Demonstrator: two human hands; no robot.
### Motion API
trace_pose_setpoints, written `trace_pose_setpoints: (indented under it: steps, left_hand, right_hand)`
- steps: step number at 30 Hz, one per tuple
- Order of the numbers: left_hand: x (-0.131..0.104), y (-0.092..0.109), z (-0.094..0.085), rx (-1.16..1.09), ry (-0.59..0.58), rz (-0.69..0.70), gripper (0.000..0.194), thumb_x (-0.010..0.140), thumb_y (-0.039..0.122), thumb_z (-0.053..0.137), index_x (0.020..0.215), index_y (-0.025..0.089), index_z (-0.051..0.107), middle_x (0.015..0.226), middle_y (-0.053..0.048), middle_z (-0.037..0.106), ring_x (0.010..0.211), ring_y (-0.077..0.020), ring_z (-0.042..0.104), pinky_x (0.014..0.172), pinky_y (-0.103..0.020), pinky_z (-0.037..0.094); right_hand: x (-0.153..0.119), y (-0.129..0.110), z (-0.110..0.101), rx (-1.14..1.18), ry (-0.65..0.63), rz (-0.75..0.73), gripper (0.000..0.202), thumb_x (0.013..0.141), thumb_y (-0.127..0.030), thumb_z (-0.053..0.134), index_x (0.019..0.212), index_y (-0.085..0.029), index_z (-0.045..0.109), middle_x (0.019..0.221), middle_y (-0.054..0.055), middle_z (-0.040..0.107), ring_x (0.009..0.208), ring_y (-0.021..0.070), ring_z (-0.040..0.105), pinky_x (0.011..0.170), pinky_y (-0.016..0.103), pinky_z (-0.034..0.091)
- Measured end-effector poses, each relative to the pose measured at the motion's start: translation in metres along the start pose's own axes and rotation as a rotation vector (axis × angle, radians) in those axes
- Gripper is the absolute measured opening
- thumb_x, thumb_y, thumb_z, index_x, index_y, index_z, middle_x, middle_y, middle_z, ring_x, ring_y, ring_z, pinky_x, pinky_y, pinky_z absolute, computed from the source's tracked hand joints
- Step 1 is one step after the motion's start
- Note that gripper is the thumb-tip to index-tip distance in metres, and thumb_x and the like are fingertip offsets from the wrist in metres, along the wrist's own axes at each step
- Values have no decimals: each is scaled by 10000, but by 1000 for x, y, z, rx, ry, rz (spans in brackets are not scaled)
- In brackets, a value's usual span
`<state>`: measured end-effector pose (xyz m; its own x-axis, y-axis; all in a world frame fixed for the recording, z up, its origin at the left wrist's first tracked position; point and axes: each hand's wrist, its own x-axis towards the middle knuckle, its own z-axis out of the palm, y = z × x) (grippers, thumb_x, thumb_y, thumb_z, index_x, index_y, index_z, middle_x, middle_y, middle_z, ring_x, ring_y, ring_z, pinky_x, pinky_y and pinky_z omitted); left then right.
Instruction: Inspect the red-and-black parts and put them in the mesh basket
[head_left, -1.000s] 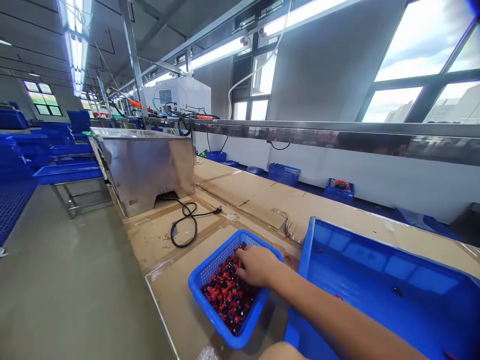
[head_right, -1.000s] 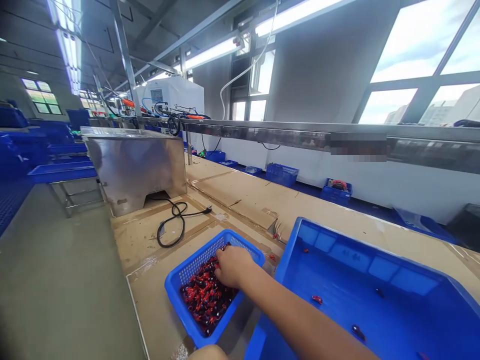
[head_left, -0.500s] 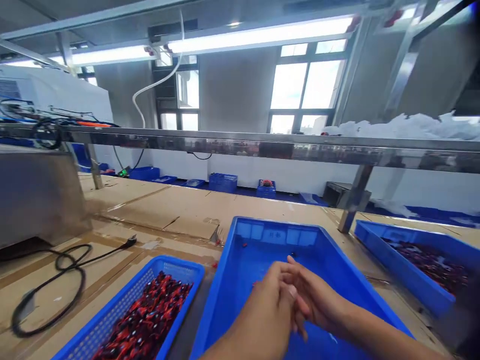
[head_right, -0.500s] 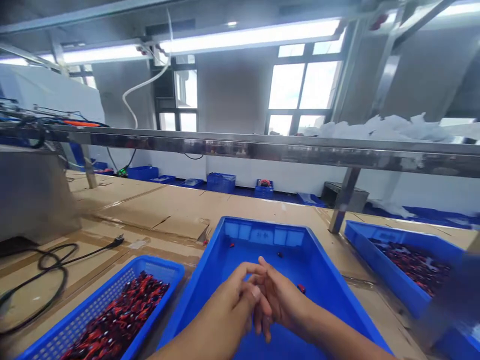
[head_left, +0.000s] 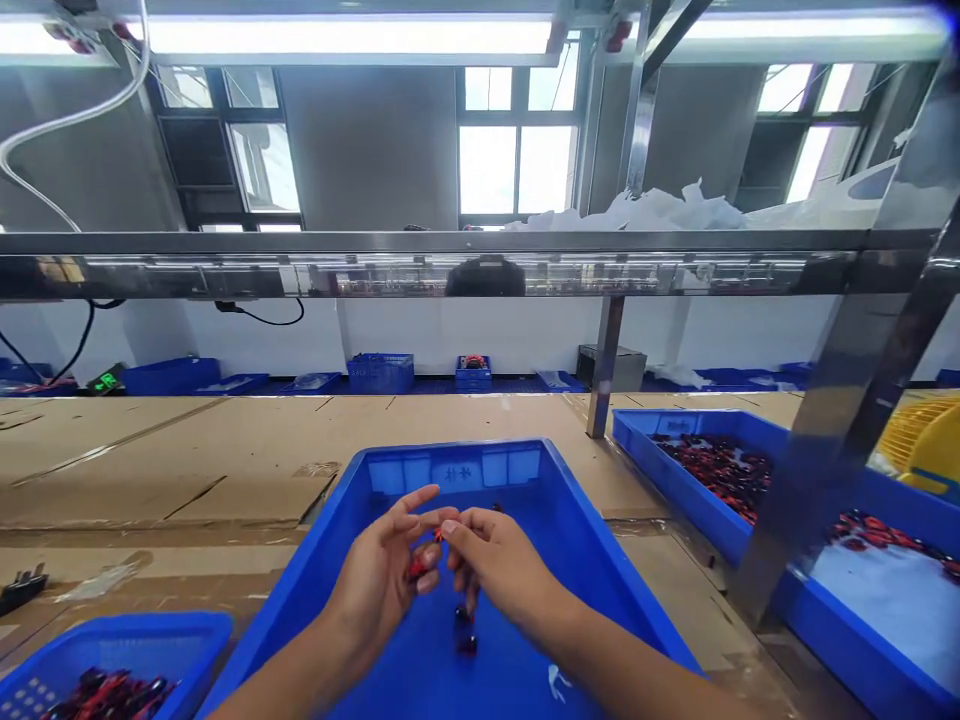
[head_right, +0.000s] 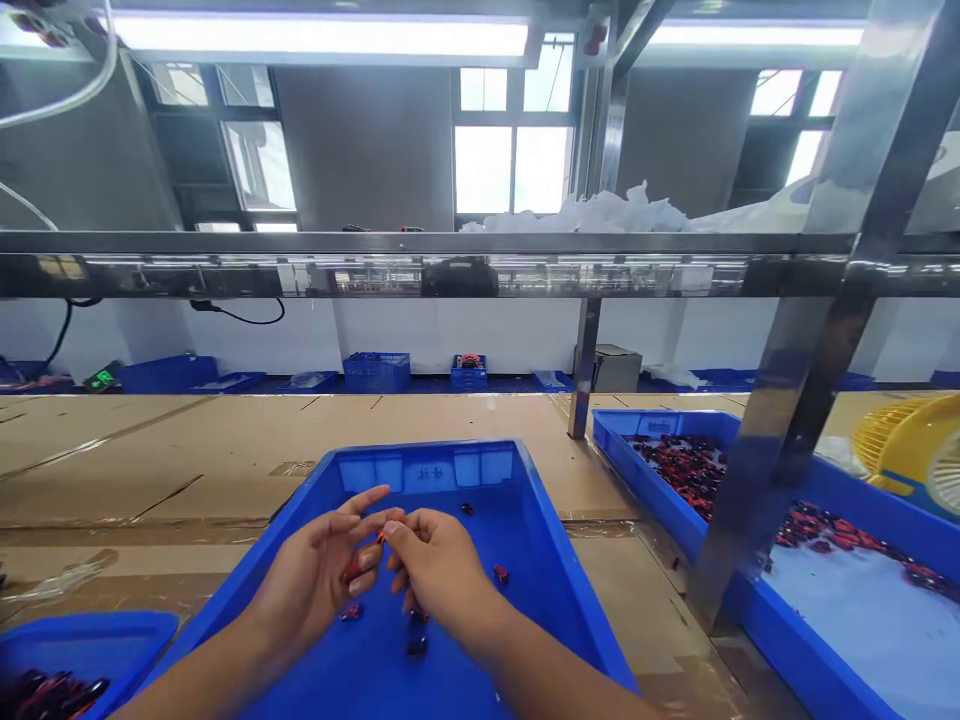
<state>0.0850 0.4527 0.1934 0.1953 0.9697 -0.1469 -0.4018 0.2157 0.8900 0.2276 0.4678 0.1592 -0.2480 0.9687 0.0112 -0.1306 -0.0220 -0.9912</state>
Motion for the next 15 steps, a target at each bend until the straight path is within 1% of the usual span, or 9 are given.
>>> trace_pose_setpoints:
  steps: [1, 3, 4, 5, 8, 10, 13, 15]
  left_hand:
    - [-2, 0, -2, -28, 13, 4, 581, 688, 31, 478, 1258, 141, 451, 979, -83, 627, 545, -63, 530, 498, -187, 457]
    - [-3, -3, -6, -65, 52, -9, 758, 526, -66, 448, 1262, 116, 446, 1041, -115, 624, 667, -82, 609, 635, -212, 526]
    - [-2, -5, -8, -77, 69, -22, 800, 491, -92, 435, 1266, 107, 445, 1055, -128, 624, 717, -94, 636, 686, -225, 544]
    - [-1, -6, -10, -85, 83, -35, 817, 486, -113, 431, 1273, 104, 443, 1074, -143, 625, 766, -111, 658, 730, -242, 558]
    - [4, -10, -14, -106, 90, -59, 810, 543, -162, 448, 1301, 125, 446, 1177, -182, 613, 981, -191, 684, 897, -323, 562]
    - [5, -10, -14, -116, 76, -74, 799, 579, -176, 457, 1315, 135, 446, 1226, -201, 600, 1078, -247, 663, 948, -361, 551]
    - [2, -9, -11, -138, 50, -87, 724, 671, -165, 467, 1332, 129, 436, 1234, -219, 603, 1094, -273, 660, 967, -370, 549]
    - [-1, -8, -9, -153, 36, -92, 654, 746, -133, 484, 1343, 126, 422, 1226, -222, 612, 1102, -269, 657, 980, -361, 544]
  right_hand:
    - [-2, -3, 0, 11, 13, -7, 368, 797, -511, 660, 783, -154, 568, 622, -16, 593, 450, 117, 550, 346, 216, 423]
    - [-6, -9, -4, 37, 37, -20, 340, 797, -478, 648, 833, -147, 579, 695, 6, 614, 538, 135, 594, 398, 232, 474]
    - [-9, -12, -6, 51, 41, -23, 323, 792, -456, 645, 841, -142, 584, 708, 14, 617, 557, 139, 601, 418, 238, 486]
    - [-11, -15, -9, 66, 41, -22, 298, 784, -427, 639, 842, -139, 589, 712, 20, 620, 562, 141, 602, 431, 243, 491]
    - [-17, -20, -16, 119, 38, -17, 214, 745, -337, 596, 842, -146, 586, 682, 22, 615, 531, 142, 575, 415, 248, 469]
    - [-20, -19, -18, 148, 67, -33, 217, 731, -304, 552, 895, -164, 579, 668, 12, 600, 512, 137, 535, 380, 236, 433]
    - [-23, -16, -16, 169, 133, -80, 303, 762, -304, 492, 1025, -186, 583, 698, -5, 558, 517, 122, 480, 360, 216, 387]
    - [-24, -15, -15, 165, 153, -95, 327, 778, -308, 471, 1044, -174, 604, 709, -12, 516, 526, 112, 463, 377, 217, 383]
